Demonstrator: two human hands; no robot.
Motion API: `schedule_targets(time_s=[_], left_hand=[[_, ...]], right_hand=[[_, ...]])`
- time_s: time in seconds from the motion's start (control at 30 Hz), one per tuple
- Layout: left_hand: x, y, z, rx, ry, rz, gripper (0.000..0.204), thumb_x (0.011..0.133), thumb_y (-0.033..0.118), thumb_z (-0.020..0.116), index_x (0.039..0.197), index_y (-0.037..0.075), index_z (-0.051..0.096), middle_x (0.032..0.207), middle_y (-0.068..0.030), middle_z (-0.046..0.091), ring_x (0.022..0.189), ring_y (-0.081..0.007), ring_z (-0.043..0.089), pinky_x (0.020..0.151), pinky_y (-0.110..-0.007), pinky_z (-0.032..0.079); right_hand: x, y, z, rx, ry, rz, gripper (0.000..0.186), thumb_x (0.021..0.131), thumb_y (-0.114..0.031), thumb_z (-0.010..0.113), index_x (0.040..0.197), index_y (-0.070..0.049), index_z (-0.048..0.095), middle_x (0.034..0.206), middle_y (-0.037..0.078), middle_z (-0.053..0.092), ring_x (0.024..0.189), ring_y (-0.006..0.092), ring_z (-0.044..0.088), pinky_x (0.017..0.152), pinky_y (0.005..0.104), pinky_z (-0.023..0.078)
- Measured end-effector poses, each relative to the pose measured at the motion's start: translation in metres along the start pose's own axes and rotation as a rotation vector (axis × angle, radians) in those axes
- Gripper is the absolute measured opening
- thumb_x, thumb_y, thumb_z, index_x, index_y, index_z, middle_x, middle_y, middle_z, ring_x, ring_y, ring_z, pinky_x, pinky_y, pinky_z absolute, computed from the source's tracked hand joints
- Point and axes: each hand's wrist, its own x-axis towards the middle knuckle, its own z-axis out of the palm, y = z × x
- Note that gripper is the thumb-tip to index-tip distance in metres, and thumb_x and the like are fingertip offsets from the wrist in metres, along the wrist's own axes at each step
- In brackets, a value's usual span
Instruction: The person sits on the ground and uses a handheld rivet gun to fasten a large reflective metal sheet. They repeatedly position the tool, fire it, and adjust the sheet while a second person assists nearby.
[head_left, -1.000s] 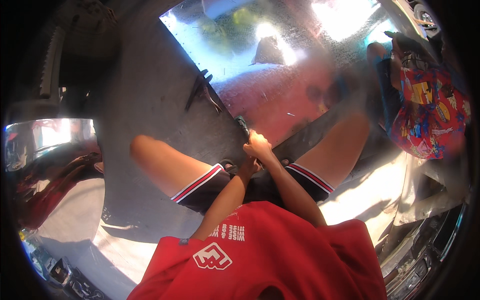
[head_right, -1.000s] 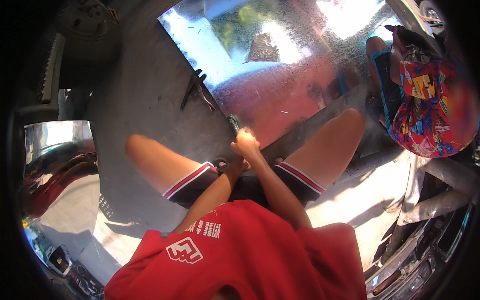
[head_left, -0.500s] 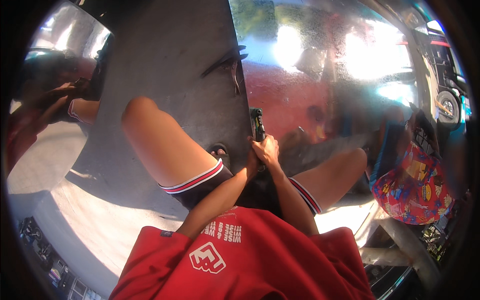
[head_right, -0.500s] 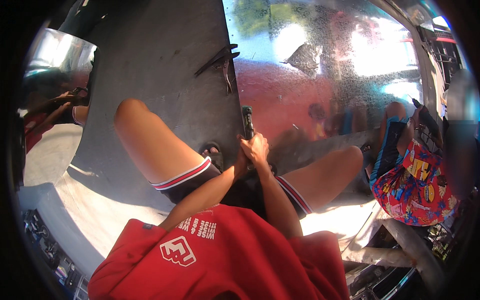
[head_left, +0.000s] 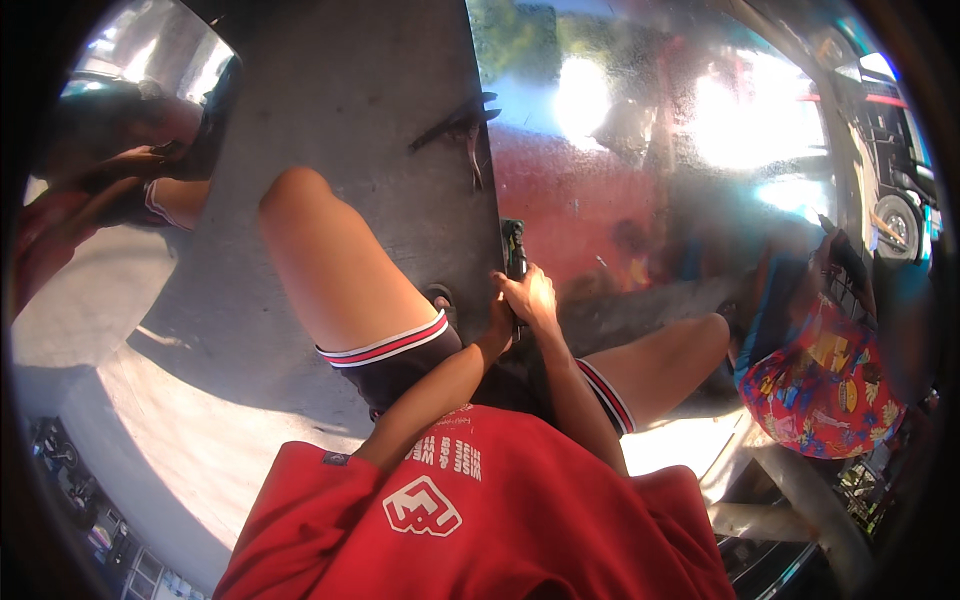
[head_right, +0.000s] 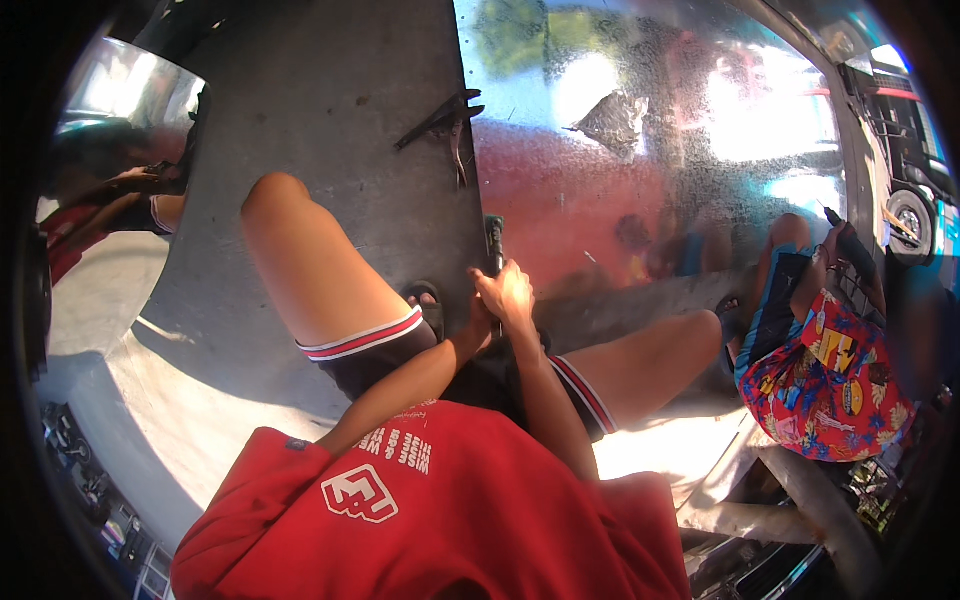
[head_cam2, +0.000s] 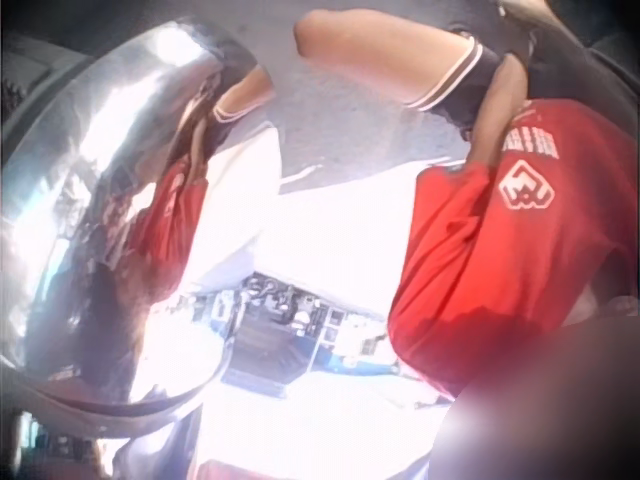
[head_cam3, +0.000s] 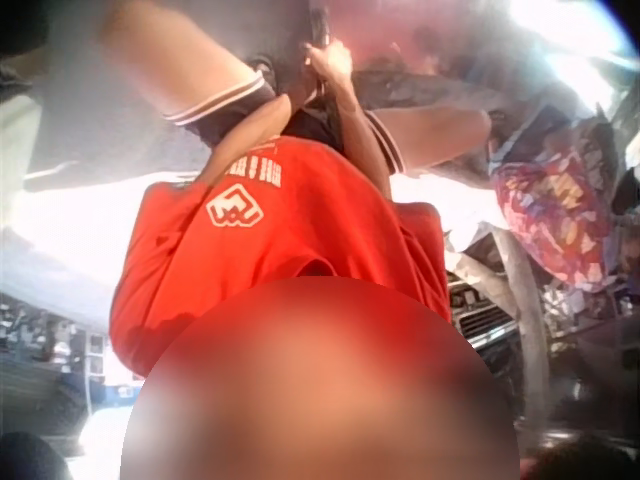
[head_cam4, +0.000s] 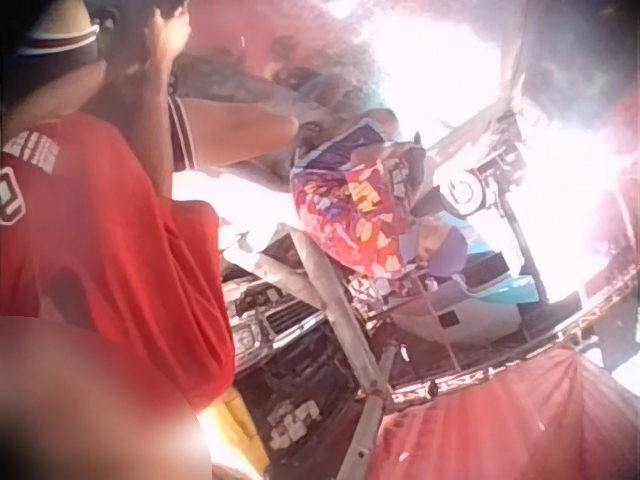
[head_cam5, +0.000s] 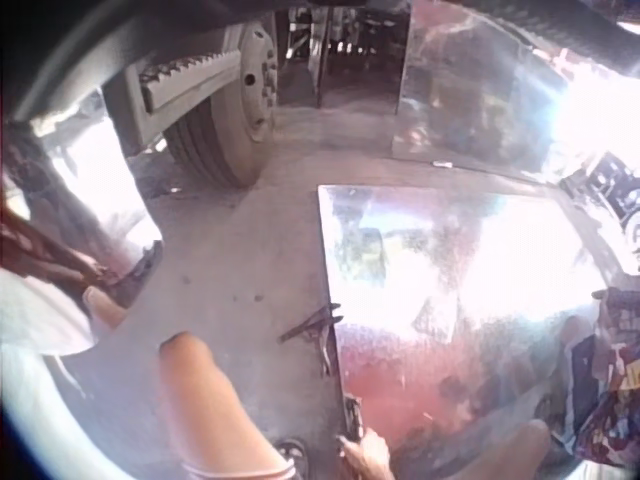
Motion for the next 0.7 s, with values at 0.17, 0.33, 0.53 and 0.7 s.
schedule_targets(time_s=[0.17,0.33,0.53,0.7], left_hand=[[-0.006,0.004,-0.004,0.020,0.037,-0.028,0.081,0.091,0.076,0.033,0.123,0.006,0.058,0.108,-0.0113,0.063,0.100,-0.0247,0.062,0.087,-0.037,0.049],[0.010,-0.005,-0.013,-0.016,0.070,0.149,0.084,0.091,0.078,0.030,0.125,0.006,0.057,0.111,-0.0117,0.063,0.103,-0.0255,0.061,0.089,-0.038,0.049],[0.018,-0.013,-0.023,0.008,0.139,0.321,0.087,0.092,0.079,0.027,0.127,0.006,0.056,0.115,-0.0123,0.062,0.107,-0.0265,0.061,0.092,-0.039,0.048],[0.000,-0.006,-0.010,-0.098,0.034,0.047,0.105,0.084,0.089,0.017,0.127,0.003,0.058,0.114,-0.0133,0.065,0.104,-0.0276,0.063,0.083,-0.040,0.052]], right_hand=[[0.000,-0.016,-0.021,0.067,-0.115,0.099,0.076,0.074,-0.064,0.073,0.104,0.006,0.068,0.104,0.030,0.069,0.103,0.0433,0.066,0.086,0.0467,0.053],[-0.002,-0.001,0.008,0.113,-0.033,0.143,0.058,0.075,-0.051,0.074,0.101,0.001,0.070,0.099,0.027,0.071,0.099,0.0429,0.068,0.086,0.0476,0.053],[-0.002,0.004,0.033,0.087,0.111,0.044,0.040,0.073,-0.030,0.069,0.106,-0.007,0.068,0.093,0.020,0.072,0.093,0.0410,0.069,0.085,0.0478,0.053],[0.001,-0.009,-0.007,0.059,-0.118,0.116,0.059,0.075,-0.049,0.075,0.106,0.001,0.066,0.100,0.024,0.071,0.100,0.0412,0.068,0.085,0.0468,0.055]])
